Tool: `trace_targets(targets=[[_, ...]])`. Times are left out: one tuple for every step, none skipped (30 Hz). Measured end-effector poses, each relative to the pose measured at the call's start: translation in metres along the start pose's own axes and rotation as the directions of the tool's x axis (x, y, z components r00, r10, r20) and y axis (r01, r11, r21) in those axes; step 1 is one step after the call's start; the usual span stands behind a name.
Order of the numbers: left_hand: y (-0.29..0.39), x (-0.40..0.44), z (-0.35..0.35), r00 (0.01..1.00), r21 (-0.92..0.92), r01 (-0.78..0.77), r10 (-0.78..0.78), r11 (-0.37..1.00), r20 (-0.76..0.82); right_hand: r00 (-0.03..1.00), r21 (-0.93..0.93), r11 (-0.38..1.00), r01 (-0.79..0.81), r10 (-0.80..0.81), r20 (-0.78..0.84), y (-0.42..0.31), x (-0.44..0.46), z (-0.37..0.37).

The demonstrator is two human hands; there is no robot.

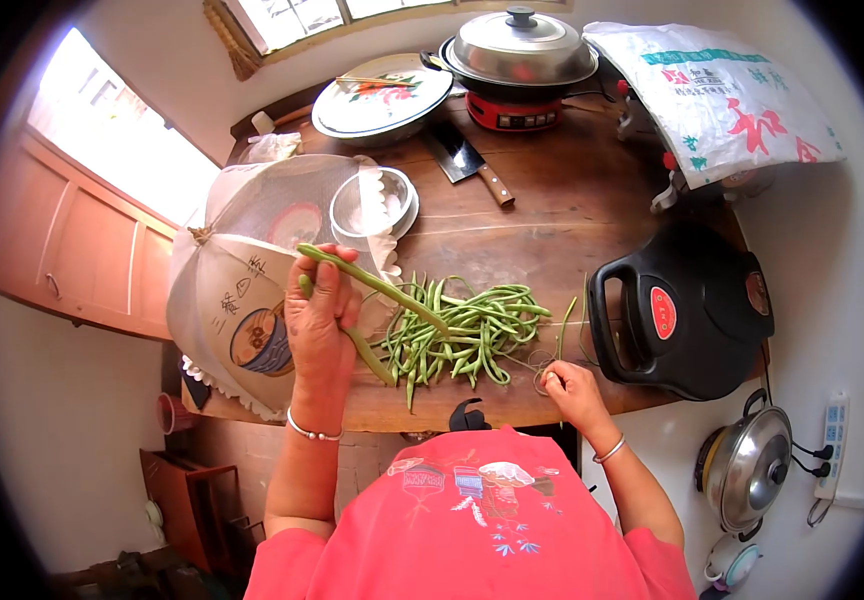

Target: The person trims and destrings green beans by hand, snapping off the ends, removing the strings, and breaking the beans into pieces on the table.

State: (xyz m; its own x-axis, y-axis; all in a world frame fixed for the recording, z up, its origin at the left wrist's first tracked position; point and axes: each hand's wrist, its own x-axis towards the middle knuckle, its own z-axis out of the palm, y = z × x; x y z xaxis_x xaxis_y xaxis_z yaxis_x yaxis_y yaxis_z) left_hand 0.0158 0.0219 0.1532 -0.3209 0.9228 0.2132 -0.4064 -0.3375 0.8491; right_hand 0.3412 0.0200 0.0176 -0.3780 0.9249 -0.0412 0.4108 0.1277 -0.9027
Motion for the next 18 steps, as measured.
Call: trace_targets(targets=[[0.005,0.002,-0.006,0.998,-0.064,-0.034,0.031,0.997,-0.051,1.000,-0.069,0.998,0.003,-0.004,-0.003,0.007,-0.004,-0.001],[0.009,0.005,-0.011,0.993,-0.126,-0.071,0.059,0.989,-0.102,1.000,-0.139,0.990,0.007,-0.008,-0.005,0.013,-0.007,-0.002],[0.013,0.006,-0.013,0.990,-0.123,-0.097,0.083,0.988,-0.114,1.000,-0.137,0.990,0.009,-0.009,-0.004,0.019,-0.009,-0.001],[0.015,0.008,-0.016,0.990,-0.121,-0.099,0.085,0.988,-0.115,1.000,-0.227,0.974,0.014,-0.018,-0.014,0.025,-0.011,0.001],[0.017,0.010,-0.018,0.987,-0.203,-0.107,0.080,0.973,-0.138,0.999,-0.315,0.949,0.019,-0.028,-0.024,0.031,-0.013,0.003],[0.018,0.011,-0.019,0.985,-0.285,-0.115,0.072,0.952,-0.158,0.999,-0.314,0.949,0.020,-0.029,-0.024,0.031,-0.013,0.004],[0.019,0.011,-0.018,0.990,-0.353,-0.099,0.056,0.930,-0.131,0.995,-0.306,0.948,0.087,-0.097,-0.016,0.031,-0.012,0.005],[0.016,0.010,-0.018,0.990,-0.352,-0.100,0.057,0.931,-0.131,0.987,-0.297,0.942,0.153,-0.163,-0.009,0.030,-0.012,0.006],[0.011,0.008,-0.018,0.994,-0.425,-0.052,0.007,0.904,-0.108,0.986,-0.298,0.942,0.153,-0.164,-0.010,0.025,-0.011,0.007],[0.006,0.006,-0.017,0.996,-0.496,-0.002,-0.043,0.868,-0.080,0.982,-0.348,0.919,0.184,-0.183,0.034,0.015,-0.009,0.007],[0.002,0.005,-0.015,0.995,-0.539,0.022,-0.070,0.842,-0.068,0.977,-0.397,0.893,0.212,-0.198,0.078,0.003,-0.007,0.006],[-0.002,0.004,-0.011,0.995,-0.543,0.028,-0.075,0.839,-0.064,0.978,-0.401,0.893,0.207,-0.193,0.073,-0.012,-0.005,0.004],[-0.007,0.001,-0.006,0.989,-0.581,0.073,-0.133,0.811,-0.063,0.971,-0.309,0.921,0.238,-0.231,0.060,-0.032,-0.001,0.002],[-0.012,-0.001,-0.001,0.980,-0.617,0.115,-0.191,0.778,-0.058,0.963,-0.215,0.939,0.270,-0.267,0.042,-0.050,0.002,0.001],[-0.019,-0.003,0.002,0.974,-0.644,0.152,-0.226,0.750,-0.034,0.964,-0.218,0.939,0.265,-0.263,0.038,-0.068,0.006,0.003],[-0.025,-0.006,0.007,0.973,-0.646,0.157,-0.230,0.747,-0.028,0.972,-0.032,0.972,0.234,-0.234,0.010,-0.084,0.009,0.005],[-0.031,-0.008,0.012,0.961,-0.675,0.189,-0.275,0.714,-0.022,0.979,0.156,0.967,0.201,-0.202,-0.012,-0.092,0.013,0.007],[-0.036,-0.010,0.016,0.948,-0.702,0.217,-0.318,0.679,-0.015,0.980,0.154,0.968,0.200,-0.200,-0.015,-0.093,0.017,0.009]])
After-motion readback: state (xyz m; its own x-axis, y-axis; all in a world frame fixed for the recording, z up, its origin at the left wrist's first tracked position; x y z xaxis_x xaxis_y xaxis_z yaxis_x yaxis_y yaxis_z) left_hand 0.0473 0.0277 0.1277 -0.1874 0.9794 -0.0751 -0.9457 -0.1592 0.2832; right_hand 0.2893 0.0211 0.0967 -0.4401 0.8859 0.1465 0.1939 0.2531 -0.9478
